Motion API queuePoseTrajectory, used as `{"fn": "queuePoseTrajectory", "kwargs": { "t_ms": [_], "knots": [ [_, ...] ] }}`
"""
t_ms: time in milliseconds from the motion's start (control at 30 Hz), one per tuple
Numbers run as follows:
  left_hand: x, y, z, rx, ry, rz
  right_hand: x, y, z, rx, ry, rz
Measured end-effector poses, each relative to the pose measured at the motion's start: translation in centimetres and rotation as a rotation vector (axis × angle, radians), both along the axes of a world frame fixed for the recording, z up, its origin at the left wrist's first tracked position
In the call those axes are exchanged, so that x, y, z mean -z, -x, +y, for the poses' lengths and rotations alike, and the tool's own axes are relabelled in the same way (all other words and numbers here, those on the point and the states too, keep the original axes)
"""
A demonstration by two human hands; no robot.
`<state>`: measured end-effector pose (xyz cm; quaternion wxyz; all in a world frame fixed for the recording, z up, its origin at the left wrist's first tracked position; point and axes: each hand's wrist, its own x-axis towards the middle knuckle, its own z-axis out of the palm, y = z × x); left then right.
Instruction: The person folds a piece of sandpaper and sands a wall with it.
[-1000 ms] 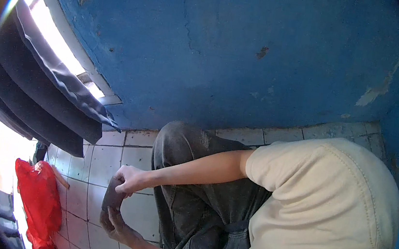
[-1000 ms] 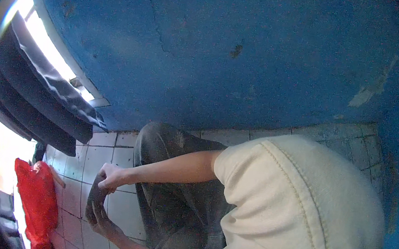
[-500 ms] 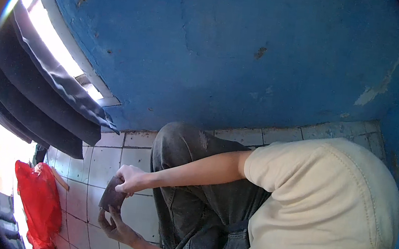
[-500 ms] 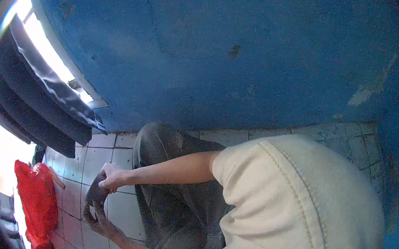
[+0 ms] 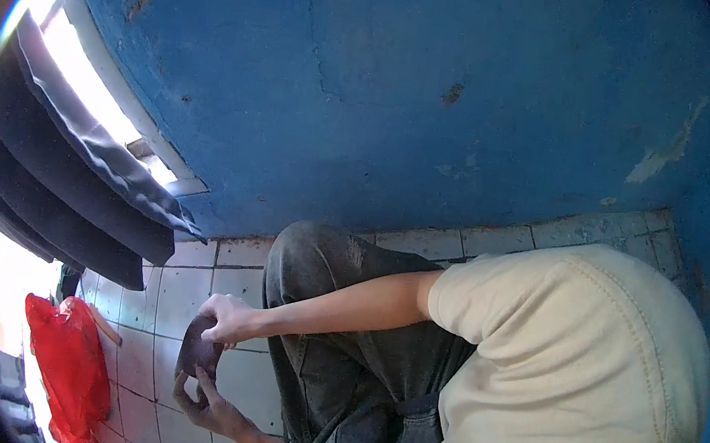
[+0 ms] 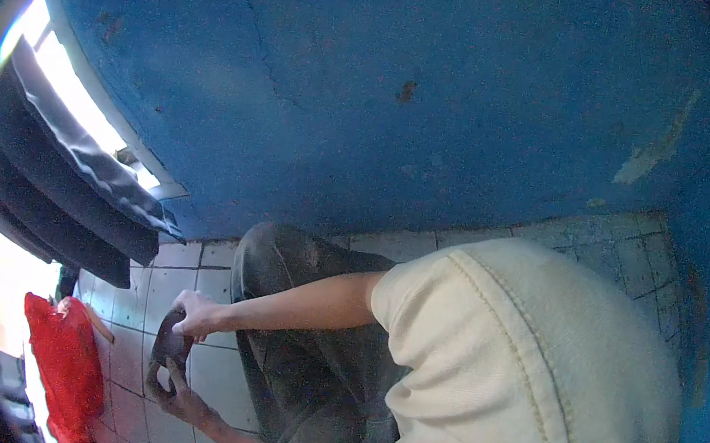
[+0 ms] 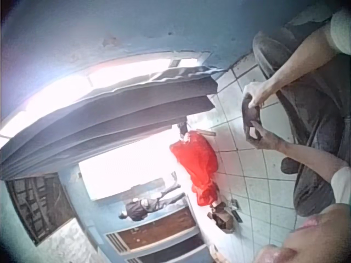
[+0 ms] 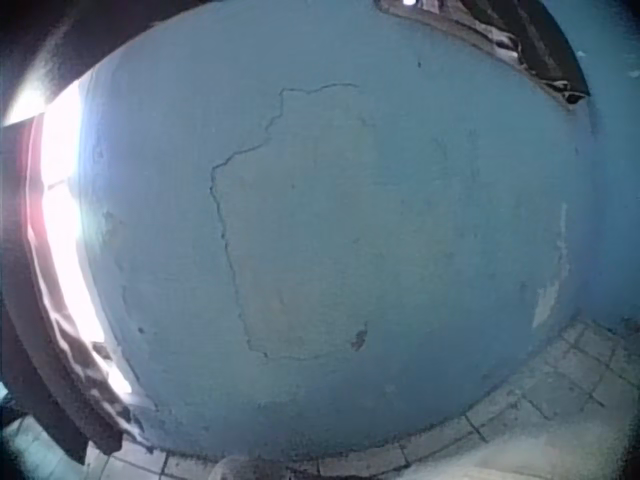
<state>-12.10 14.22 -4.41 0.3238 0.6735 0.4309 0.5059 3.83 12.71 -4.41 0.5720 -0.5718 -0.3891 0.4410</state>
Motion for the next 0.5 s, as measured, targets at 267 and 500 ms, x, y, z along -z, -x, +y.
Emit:
{"fn": "queuePoseTrajectory", "kwargs": {
  "t_ms": [267, 500],
  "knots": [
    [-0.3, -0.5, -0.4, 0.009, 0.058, -0.147, 0.1, 0.0, 0.1, 0.022, -0.085, -0.022],
    [0.4, 0.6, 0.5, 0.103, 0.079, -0.34, 0.5, 0.2, 0.4, -0.083, -0.072, -0.001]
  ]
}}
